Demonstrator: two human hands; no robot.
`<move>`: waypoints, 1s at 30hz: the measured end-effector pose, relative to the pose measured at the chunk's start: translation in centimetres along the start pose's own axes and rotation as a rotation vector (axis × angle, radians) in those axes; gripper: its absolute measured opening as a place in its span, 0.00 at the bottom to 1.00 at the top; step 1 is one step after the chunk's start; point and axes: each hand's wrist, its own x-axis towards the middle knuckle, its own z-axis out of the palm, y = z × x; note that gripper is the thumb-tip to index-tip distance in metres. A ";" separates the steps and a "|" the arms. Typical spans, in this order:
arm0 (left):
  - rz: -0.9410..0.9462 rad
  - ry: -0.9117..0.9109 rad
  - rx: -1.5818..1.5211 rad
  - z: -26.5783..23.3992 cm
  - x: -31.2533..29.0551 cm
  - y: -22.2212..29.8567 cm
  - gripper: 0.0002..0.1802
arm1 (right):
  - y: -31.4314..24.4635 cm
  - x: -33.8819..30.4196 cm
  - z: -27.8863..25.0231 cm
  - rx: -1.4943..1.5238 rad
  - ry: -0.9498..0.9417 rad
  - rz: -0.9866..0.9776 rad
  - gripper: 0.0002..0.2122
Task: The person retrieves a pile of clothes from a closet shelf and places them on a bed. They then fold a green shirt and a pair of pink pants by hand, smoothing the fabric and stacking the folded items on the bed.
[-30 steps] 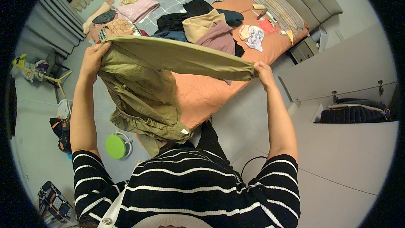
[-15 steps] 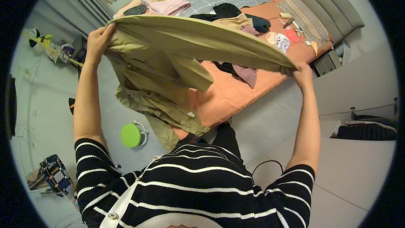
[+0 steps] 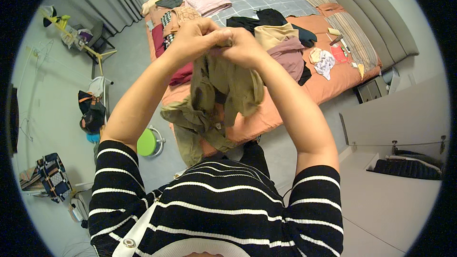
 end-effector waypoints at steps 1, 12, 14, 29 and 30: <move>0.008 0.060 -0.044 -0.2 -0.5 -0.3 0.19 | 1.0 0.4 -0.5 -0.098 0.042 -0.012 0.14; 0.016 0.094 0.459 5.4 -17.7 -17.6 0.30 | -0.5 0.0 -2.6 -0.194 0.117 -0.004 0.08; 0.197 0.299 0.473 2.9 -15.8 -16.0 0.21 | -1.8 -1.1 -4.6 -0.366 0.097 0.022 0.10; 0.012 0.121 0.554 3.4 -21.7 11.8 0.08 | -6.6 -19.2 -14.6 -0.224 -0.622 -0.374 0.07; -0.028 0.050 0.504 4.3 -22.0 13.1 0.12 | -6.9 -20.1 -15.2 -0.218 -0.668 -0.369 0.07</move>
